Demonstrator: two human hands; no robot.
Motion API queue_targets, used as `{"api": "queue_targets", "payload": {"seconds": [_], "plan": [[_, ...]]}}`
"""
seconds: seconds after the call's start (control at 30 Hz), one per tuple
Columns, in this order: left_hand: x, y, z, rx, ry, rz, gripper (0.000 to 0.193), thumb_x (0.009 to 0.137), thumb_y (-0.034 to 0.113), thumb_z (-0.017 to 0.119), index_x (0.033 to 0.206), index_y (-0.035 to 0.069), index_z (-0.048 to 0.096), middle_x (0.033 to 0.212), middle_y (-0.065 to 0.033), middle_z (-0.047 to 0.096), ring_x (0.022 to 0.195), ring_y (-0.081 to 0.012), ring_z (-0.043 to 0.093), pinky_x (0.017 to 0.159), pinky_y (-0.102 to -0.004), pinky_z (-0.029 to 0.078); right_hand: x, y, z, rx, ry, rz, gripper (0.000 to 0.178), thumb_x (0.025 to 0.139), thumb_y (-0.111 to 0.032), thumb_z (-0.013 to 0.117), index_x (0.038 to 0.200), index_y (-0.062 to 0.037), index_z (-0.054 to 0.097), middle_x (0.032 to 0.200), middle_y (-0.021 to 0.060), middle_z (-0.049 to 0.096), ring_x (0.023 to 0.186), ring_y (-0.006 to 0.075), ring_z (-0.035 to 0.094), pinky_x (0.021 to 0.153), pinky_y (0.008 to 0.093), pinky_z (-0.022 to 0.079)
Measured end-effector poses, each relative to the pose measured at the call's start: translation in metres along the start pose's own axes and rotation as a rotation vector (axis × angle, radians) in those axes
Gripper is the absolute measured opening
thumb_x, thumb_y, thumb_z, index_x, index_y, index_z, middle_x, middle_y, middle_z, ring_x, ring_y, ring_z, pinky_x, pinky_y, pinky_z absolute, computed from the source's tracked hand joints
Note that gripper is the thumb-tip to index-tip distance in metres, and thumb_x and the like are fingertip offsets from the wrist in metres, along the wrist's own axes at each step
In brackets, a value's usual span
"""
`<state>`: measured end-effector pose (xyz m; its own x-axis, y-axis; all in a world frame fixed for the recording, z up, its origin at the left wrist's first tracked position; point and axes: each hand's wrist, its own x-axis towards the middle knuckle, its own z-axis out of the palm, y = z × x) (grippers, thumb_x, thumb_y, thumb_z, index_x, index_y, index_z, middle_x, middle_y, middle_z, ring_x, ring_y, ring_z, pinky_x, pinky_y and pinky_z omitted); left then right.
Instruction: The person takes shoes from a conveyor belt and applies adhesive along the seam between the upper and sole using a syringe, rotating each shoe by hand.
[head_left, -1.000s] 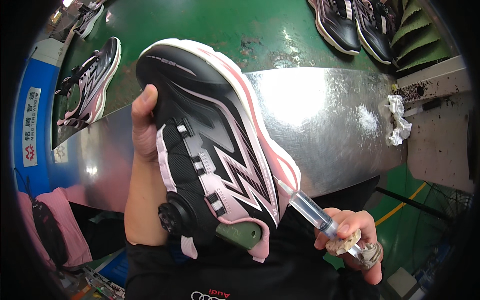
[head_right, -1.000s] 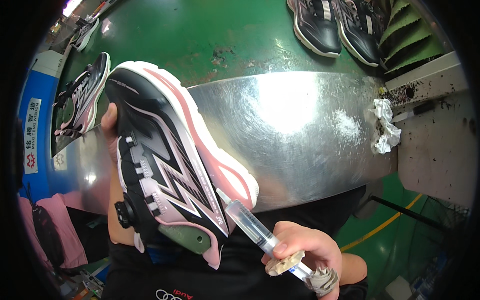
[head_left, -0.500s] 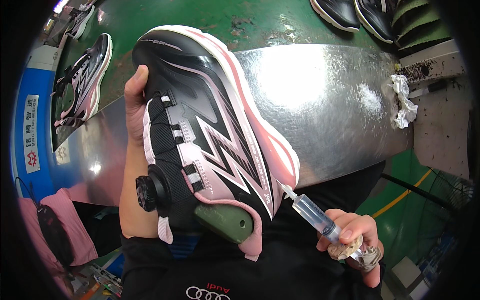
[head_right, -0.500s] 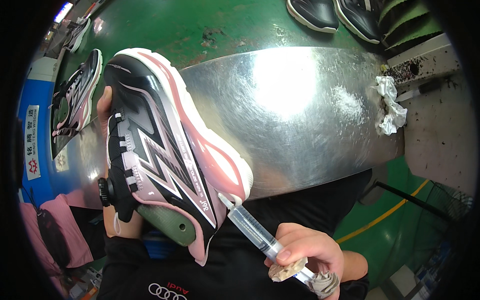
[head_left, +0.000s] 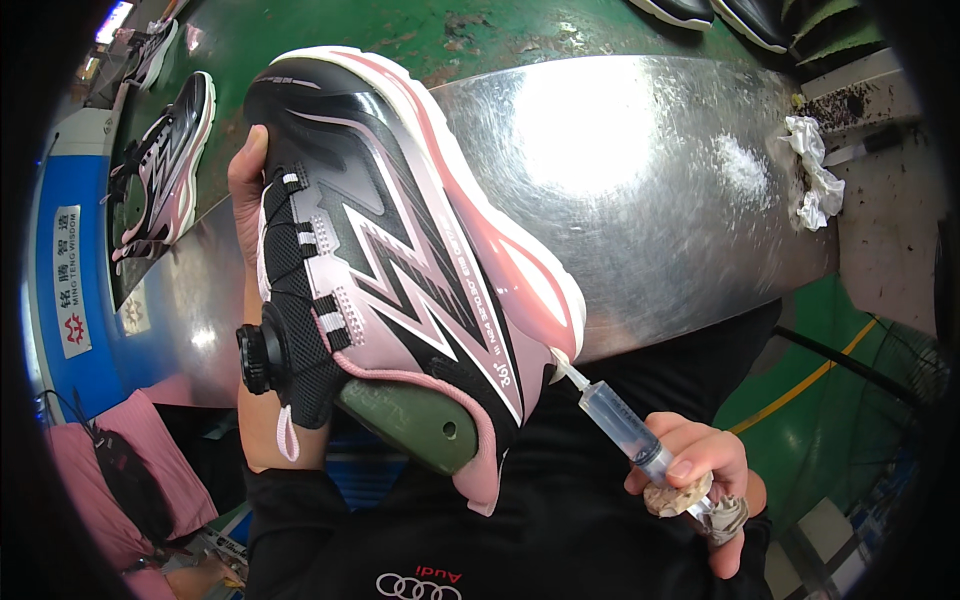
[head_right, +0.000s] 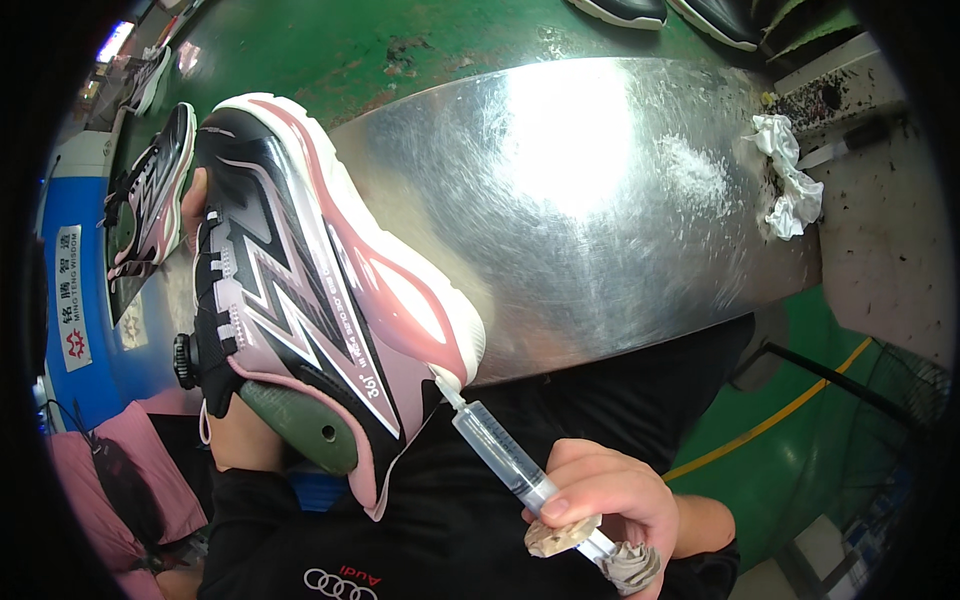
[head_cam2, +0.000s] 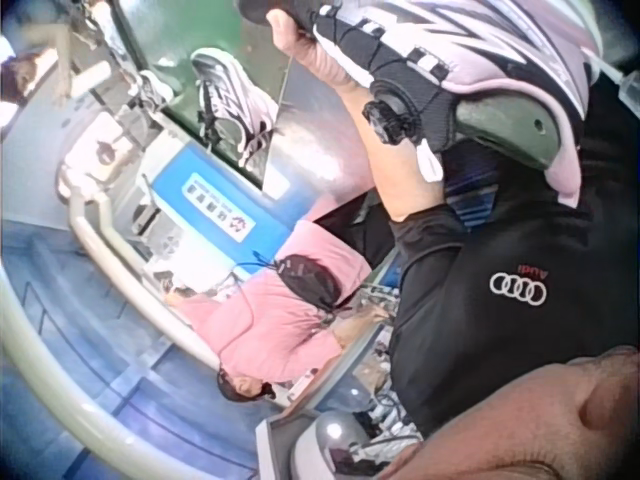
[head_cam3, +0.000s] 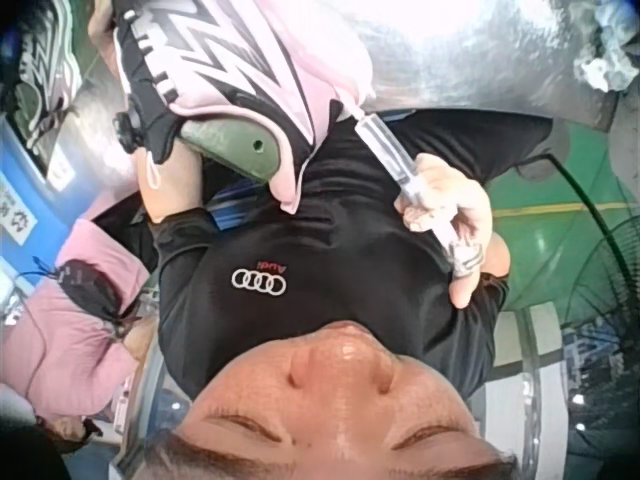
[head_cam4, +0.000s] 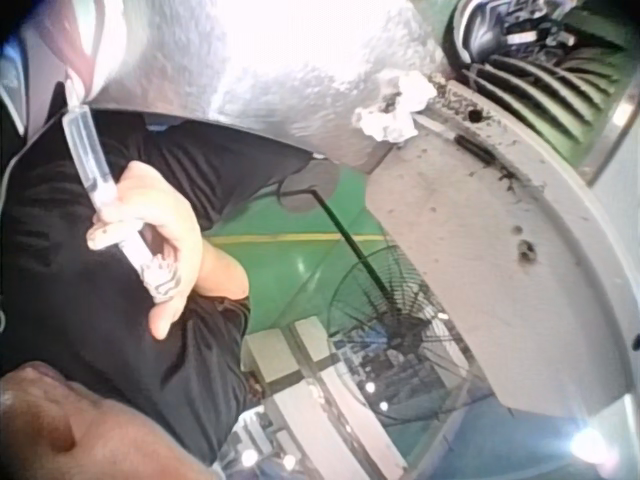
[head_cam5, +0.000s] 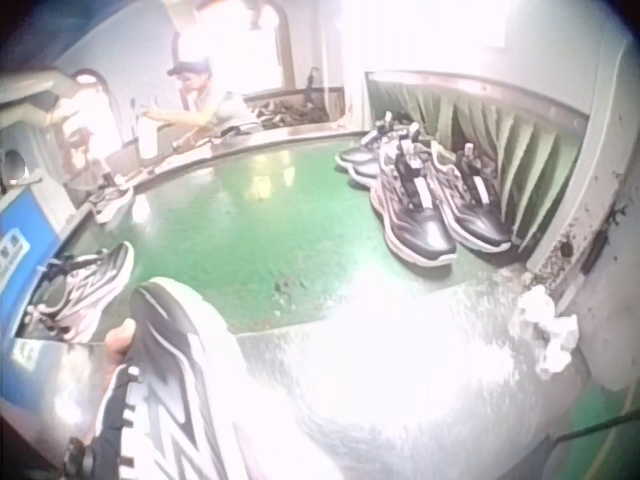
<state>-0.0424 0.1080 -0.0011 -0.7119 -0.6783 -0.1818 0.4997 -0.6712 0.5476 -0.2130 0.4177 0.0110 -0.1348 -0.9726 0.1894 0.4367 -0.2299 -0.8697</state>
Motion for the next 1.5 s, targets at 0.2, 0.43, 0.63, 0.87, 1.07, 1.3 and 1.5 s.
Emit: {"api": "queue_targets", "payload": {"seconds": [0.2, 0.43, 0.63, 0.87, 1.07, 1.3, 1.5], "plan": [[-0.008, 0.000, -0.004, 0.031, 0.149, 0.065, 0.031, 0.085, 0.030, 0.057, 0.104, 0.006, 0.062, 0.102, -0.0093, 0.065, 0.090, -0.0221, 0.063, 0.083, -0.0355, 0.050, -0.006, 0.004, -0.004, -0.002, -0.010, -0.021, 0.081, 0.062, -0.061, 0.074, 0.114, -0.0031, 0.052, 0.090, 0.0140, 0.061, 0.076, 0.0201, 0.056, 0.065, 0.0285, 0.036], [-0.024, 0.011, -0.005, 0.174, 0.165, -0.003, 0.037, 0.085, 0.034, 0.055, 0.109, 0.006, 0.060, 0.104, -0.0107, 0.064, 0.092, -0.0237, 0.063, 0.084, -0.0381, 0.050, -0.006, 0.011, -0.007, -0.022, 0.009, -0.058, 0.083, 0.059, -0.062, 0.075, 0.112, -0.0022, 0.054, 0.089, 0.0120, 0.061, 0.074, 0.0190, 0.058, 0.062, 0.0274, 0.035], [-0.035, 0.011, -0.012, 0.110, 0.045, 0.017, 0.039, 0.085, 0.035, 0.055, 0.111, 0.006, 0.058, 0.108, -0.0112, 0.063, 0.094, -0.0248, 0.062, 0.086, -0.0402, 0.049, -0.003, 0.013, -0.010, -0.094, -0.015, -0.095, 0.084, 0.058, -0.062, 0.075, 0.112, -0.0019, 0.054, 0.089, 0.0108, 0.062, 0.072, 0.0183, 0.058, 0.061, 0.0267, 0.036], [-0.047, 0.025, -0.016, 0.243, 0.254, -0.098, 0.043, 0.085, 0.038, 0.053, 0.114, 0.005, 0.056, 0.109, -0.0136, 0.062, 0.098, -0.0278, 0.060, 0.089, -0.0435, 0.047, -0.001, 0.016, -0.010, -0.124, -0.008, -0.117, 0.083, 0.058, -0.061, 0.076, 0.111, -0.0013, 0.055, 0.087, 0.0082, 0.062, 0.072, 0.0181, 0.059, 0.062, 0.0273, 0.037], [-0.073, 0.037, -0.022, 0.275, 0.227, -0.142, 0.045, 0.088, 0.035, 0.051, 0.121, 0.003, 0.050, 0.118, -0.0153, 0.057, 0.106, -0.0283, 0.057, 0.093, -0.0439, 0.045, 0.008, 0.024, -0.015, -0.168, -0.034, -0.168, 0.085, 0.055, -0.055, 0.081, 0.113, -0.0002, 0.054, 0.088, 0.0082, 0.062, 0.072, 0.0179, 0.056, 0.061, 0.0279, 0.035], [-0.108, 0.043, -0.037, 0.387, 0.369, -0.083, 0.045, 0.089, 0.033, 0.051, 0.122, 0.003, 0.049, 0.119, -0.0152, 0.055, 0.108, -0.0281, 0.056, 0.094, -0.0437, 0.044, 0.018, 0.034, -0.014, -0.214, -0.059, -0.195, 0.088, 0.053, -0.053, 0.082, 0.116, -0.0006, 0.052, 0.091, 0.0050, 0.061, 0.070, 0.0163, 0.050, 0.060, 0.0282, 0.033], [-0.144, 0.043, -0.051, 0.465, 0.457, -0.038, 0.044, 0.090, 0.032, 0.050, 0.122, 0.003, 0.048, 0.121, -0.0152, 0.054, 0.109, -0.0281, 0.055, 0.095, -0.0435, 0.044, 0.023, 0.037, -0.011, -0.242, -0.056, -0.208, 0.084, 0.054, -0.052, 0.082, 0.115, -0.0016, 0.053, 0.091, 0.0048, 0.061, 0.069, 0.0166, 0.051, 0.059, 0.0287, 0.032]]}}
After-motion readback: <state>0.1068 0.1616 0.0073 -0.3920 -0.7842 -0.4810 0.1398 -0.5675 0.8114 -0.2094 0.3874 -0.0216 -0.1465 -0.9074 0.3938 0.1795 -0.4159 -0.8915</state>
